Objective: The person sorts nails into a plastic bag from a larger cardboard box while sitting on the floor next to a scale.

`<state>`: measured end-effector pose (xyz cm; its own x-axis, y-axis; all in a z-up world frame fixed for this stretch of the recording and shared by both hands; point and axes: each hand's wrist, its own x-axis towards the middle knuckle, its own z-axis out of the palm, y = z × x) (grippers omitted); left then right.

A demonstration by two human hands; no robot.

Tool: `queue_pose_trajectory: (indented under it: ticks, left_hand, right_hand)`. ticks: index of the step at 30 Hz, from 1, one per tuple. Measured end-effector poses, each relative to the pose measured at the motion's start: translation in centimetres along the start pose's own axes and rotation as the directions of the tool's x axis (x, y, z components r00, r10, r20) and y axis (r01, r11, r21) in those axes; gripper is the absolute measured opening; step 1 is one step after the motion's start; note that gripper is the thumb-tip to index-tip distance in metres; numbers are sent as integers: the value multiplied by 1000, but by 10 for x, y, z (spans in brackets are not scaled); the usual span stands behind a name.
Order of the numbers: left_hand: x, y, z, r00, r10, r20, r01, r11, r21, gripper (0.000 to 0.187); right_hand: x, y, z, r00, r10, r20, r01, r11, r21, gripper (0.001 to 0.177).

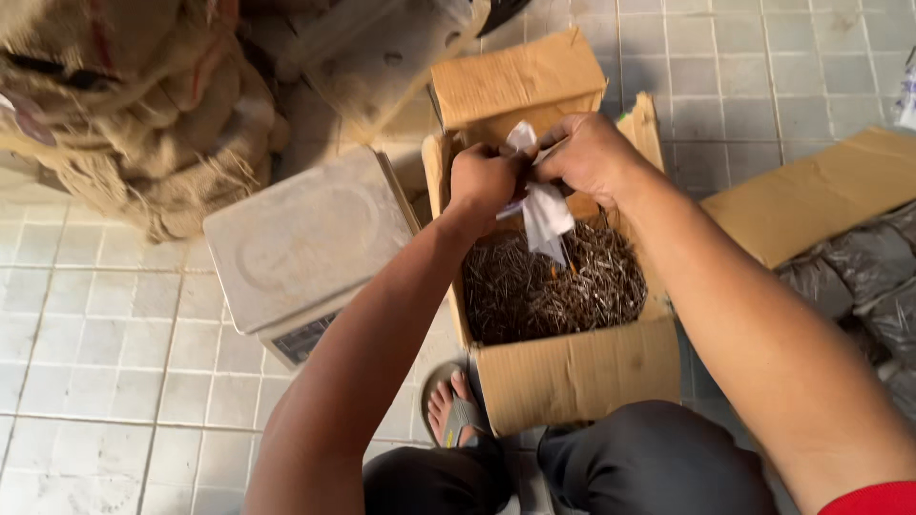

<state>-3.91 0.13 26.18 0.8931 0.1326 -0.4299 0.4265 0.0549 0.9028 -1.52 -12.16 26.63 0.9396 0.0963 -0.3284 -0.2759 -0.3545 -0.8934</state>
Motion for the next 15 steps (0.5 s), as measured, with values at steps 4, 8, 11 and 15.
queue_pose_trajectory:
  ticks: [4,8,11,15]
  left_hand:
    - [-42,-30,2,998,57,18,-57,998,-2,27]
    - [-54,-20,3,986,138,90,-157,955,252,19]
    - [-56,-12,2,992,89,86,-96,992,84,24]
    - [-42,-22,2,993,103,64,-93,985,-147,21]
  right_hand:
    - [-50,28,3,998,-15,-59,7,992,-123,41]
    - [-51,45,-16,990,-92,-110,40,913,-405,20]
    - [-62,37,-12,979,-123,-164,61,939,-337,16]
    - [-48,45,-10,986,-113,-121,117,993,30,31]
